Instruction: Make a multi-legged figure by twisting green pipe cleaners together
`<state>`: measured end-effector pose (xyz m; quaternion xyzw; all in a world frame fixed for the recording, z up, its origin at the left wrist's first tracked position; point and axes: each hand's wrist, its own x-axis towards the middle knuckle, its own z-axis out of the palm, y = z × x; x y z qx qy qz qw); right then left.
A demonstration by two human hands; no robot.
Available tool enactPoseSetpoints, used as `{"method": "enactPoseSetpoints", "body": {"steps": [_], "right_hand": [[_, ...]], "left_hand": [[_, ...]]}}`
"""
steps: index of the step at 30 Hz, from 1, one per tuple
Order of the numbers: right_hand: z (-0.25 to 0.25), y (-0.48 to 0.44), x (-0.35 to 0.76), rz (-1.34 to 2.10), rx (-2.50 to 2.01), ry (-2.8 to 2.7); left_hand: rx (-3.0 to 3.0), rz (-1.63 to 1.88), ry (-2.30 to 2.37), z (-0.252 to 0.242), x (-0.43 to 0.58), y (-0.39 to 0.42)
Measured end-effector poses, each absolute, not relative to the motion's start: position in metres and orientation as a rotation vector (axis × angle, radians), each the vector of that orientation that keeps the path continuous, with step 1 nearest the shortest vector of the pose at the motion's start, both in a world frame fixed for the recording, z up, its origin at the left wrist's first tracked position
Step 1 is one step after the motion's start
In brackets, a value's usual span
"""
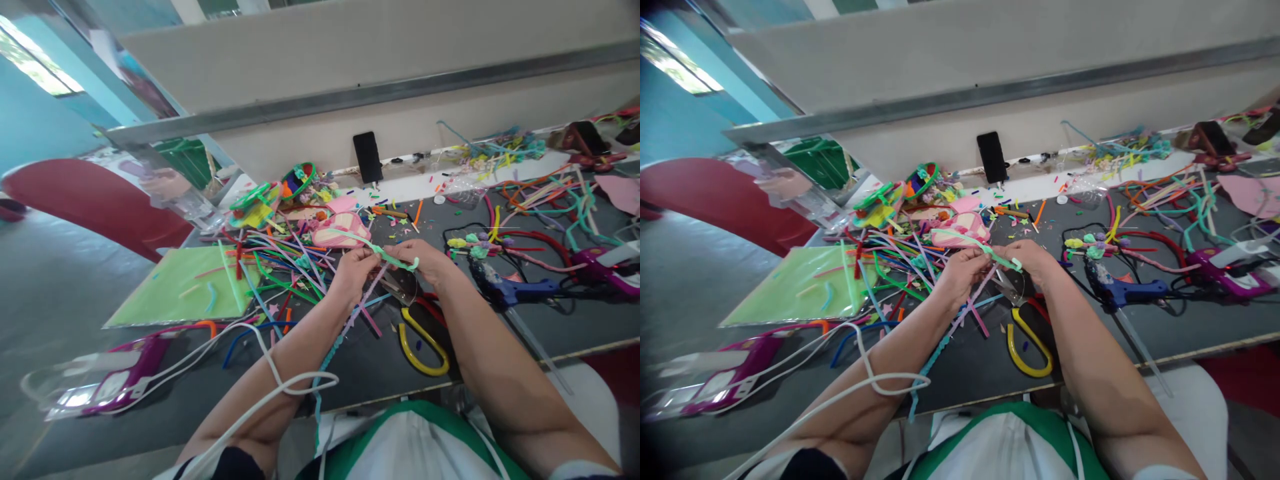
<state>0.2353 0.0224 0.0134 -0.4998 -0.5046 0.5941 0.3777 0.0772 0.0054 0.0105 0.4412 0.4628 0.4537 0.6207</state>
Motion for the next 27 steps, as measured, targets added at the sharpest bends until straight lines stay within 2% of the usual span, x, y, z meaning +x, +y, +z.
{"method": "enactPoseSetpoints", "body": {"steps": [6,19,24,27], "right_hand": [[0.011,0.022,0.237,1.62,-1.181,-1.268],[0.011,0.024,0.231,1.529,-1.277,-1.132],[0.004,0.029,0.237,1.615,-1.213,-1.064],[0.004,0.029,0.24,1.648,-1.203,-1.093]], "left_hand": [[1.005,1.043,1.046,0.014,0.078,0.003],[1.069,0.985,1.102,0.007,0.08,0.005],[1.45,0.746,1.089,0.04,0.06,0.002],[1.575,0.745,1.17,0.073,0.037,0.009]]}}
